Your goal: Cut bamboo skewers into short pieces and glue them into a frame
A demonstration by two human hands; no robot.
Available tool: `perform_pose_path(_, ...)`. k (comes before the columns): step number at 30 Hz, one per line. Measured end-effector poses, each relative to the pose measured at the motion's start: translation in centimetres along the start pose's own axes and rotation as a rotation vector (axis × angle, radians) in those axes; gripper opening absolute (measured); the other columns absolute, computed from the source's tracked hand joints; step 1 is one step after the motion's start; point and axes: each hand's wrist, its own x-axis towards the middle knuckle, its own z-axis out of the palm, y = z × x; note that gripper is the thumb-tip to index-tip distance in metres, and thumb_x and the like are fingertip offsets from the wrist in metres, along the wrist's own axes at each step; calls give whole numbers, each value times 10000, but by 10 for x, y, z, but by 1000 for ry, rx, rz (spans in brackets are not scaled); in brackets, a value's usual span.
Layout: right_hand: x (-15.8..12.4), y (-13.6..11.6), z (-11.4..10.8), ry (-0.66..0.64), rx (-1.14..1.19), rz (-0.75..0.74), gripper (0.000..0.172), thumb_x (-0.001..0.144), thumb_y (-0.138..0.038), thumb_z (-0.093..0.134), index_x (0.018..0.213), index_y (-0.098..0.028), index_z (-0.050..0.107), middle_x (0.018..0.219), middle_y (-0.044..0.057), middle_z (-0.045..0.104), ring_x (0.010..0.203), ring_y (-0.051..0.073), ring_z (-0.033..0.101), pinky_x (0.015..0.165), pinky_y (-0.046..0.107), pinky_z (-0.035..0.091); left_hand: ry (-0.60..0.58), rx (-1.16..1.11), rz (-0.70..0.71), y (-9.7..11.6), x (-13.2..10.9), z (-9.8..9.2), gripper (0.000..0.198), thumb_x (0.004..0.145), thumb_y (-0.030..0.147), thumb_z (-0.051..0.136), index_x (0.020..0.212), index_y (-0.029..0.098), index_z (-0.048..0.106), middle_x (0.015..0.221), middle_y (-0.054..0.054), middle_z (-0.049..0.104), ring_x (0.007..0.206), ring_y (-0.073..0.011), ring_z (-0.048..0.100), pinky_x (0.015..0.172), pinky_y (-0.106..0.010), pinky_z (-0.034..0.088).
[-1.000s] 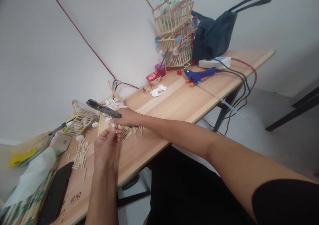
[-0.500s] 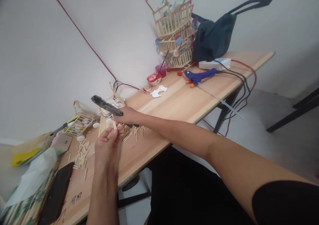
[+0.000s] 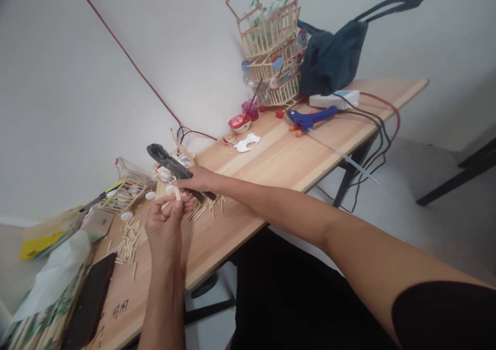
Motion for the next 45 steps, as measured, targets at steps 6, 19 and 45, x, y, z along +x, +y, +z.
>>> perform_pose_path(6,-1,-1,0,38,-51,22,234,800,-322,609,668,-134,571,623,-17,585,591,95,527,584,199,423,-42,-220,-133,8,1,6,337,692,413,760,844,150,613,811,-97,746,723,-170,704,713,-286,557)
perform_pose_path(19,-10,-11,8,40,-446,-46,164,813,-276,580,786,-119,620,725,10,617,738,127,554,644,196,385,-41,-173,-251,-5,3,-6,235,631,280,805,708,117,656,610,-22,655,509,-74,553,529,-191,451)
perform_pose_path(45,-50,-84,22,-655,-655,282,675,781,-761,399,805,-128,633,806,86,679,657,139,600,615,234,445,84,263,-56,59,-50,-73,208,748,348,696,730,143,661,608,-27,639,508,-109,527,500,-220,427)
